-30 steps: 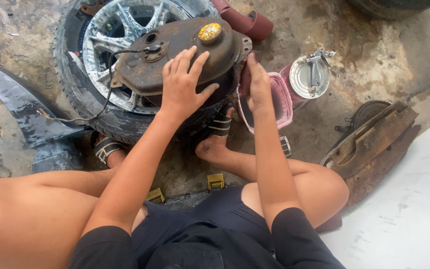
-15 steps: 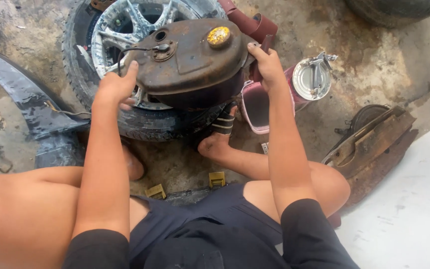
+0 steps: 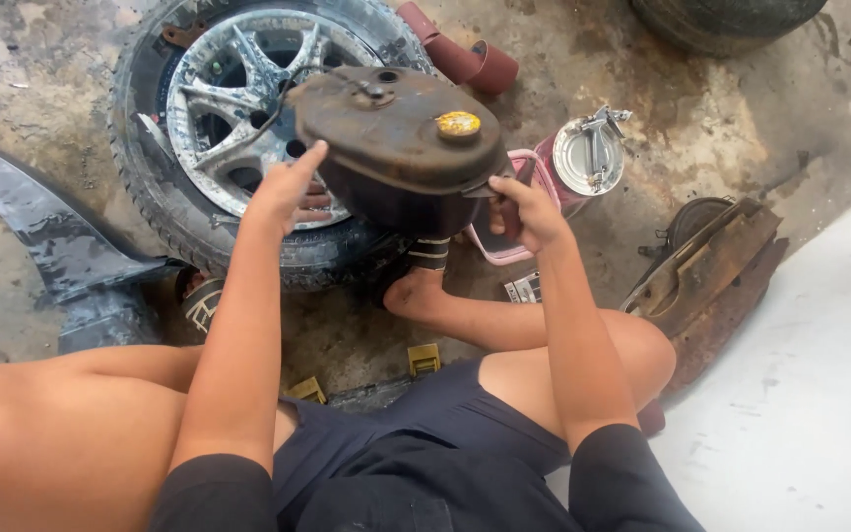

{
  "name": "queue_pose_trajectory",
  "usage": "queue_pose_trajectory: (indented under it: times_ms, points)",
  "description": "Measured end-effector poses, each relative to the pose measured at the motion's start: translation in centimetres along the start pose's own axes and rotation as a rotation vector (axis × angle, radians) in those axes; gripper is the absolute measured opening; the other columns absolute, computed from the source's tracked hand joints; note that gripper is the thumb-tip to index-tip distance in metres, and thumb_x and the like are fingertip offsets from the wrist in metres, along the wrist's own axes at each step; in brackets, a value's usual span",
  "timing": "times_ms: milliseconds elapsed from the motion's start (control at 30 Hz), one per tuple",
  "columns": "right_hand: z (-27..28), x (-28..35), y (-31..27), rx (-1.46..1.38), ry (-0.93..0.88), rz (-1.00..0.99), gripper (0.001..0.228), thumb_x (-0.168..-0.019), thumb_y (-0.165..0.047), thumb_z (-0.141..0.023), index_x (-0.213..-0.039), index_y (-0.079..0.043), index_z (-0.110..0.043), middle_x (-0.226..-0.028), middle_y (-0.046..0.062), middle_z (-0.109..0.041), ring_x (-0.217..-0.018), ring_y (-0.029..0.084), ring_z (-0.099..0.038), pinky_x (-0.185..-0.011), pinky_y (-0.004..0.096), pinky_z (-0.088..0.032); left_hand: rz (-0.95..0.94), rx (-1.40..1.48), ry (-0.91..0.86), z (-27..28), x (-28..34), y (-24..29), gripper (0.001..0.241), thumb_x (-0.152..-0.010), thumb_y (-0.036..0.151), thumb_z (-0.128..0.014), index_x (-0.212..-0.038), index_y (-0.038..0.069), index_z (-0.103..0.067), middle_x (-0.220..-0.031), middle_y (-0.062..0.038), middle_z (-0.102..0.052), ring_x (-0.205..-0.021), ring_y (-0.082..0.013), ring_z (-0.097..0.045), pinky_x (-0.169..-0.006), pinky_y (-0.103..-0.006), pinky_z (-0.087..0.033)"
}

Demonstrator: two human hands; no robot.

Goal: The person sits on the floor and uses a sanding block to sand the surface of a brake drum resting on a tire. The person repeatedly rubs the sanding block over the drum's face, focusing on a central area with a yellow sticker.

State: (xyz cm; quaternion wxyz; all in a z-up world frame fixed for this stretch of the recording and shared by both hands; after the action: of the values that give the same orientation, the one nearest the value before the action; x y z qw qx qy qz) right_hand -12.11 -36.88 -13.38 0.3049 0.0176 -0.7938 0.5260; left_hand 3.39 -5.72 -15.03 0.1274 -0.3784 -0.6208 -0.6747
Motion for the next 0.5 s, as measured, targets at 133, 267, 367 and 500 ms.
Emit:
queue_pose_trajectory:
  times_ms: [133,267,367,500]
  points:
    - [-1.4,1.1,3.5,-0.176,0.063,0.009,0.028,-0.094,-0.022,-0.070,-0.074,-0.014,-0.053,-0.057,-0.004,-0.035,-0.043,0.008,-0.038,-0.046,0.025,-0.037,0.145,0.116,-0.085,-2.9,4.3,2.1,0.110,-0.091,0.066,-0.065,-0.164,0.000,-0.015,-0.156,-0.044,-0.026,-0.135,-0.0615,-0.046,-0.099,-0.0719,-0.049]
    - [-9.0,8.0,1.8,-0.127,0.211,0.103,0.025,-0.091,-0.017,-0.074,-0.075,-0.010,-0.056,-0.053,0.005,-0.047,-0.041,0.014,-0.051,-0.040,0.028,-0.042,0.099,0.051,-0.089,-3.4,5.3,3.5,0.123,-0.080,0.076,-0.070,-0.165,0.004,-0.018,-0.158,-0.040,-0.025,-0.136,-0.0602,-0.046,-0.096,-0.0740,-0.049]
    - [-11.8,9.4,5.6,-0.069,0.237,0.143,0.027,-0.092,-0.019,-0.071,-0.072,-0.007,-0.057,-0.047,0.010,-0.050,-0.037,0.015,-0.050,-0.035,0.027,-0.038,0.084,0.005,-0.076,-1.8,1.9,1.6,0.118,-0.080,0.075,-0.074,-0.164,0.011,-0.022,-0.155,-0.031,-0.032,-0.131,-0.0539,-0.051,-0.094,-0.0731,-0.052]
    - [-14.7,10.5,10.6,-0.167,0.327,0.198,0.027,-0.095,-0.017,-0.072,-0.072,-0.008,-0.062,-0.052,0.011,-0.059,-0.039,0.022,-0.060,-0.033,0.034,-0.047,-0.073,-0.143,-0.055,-1.4,2.8,3.9,0.094,-0.088,0.060,-0.076,-0.158,0.011,-0.035,-0.151,-0.027,-0.044,-0.133,-0.0470,-0.052,-0.098,-0.0703,-0.049]
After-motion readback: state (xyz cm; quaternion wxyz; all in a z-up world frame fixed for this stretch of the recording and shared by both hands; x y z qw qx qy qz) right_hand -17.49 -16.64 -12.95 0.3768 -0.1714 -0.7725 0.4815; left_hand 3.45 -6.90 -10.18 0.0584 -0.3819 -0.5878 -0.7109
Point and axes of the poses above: each hand's wrist, its own x-axis away from the middle knuckle, its own z-axis out of the back of the hand, y = z × x, the point moved 6 cm from there along -x, towards the middle knuckle
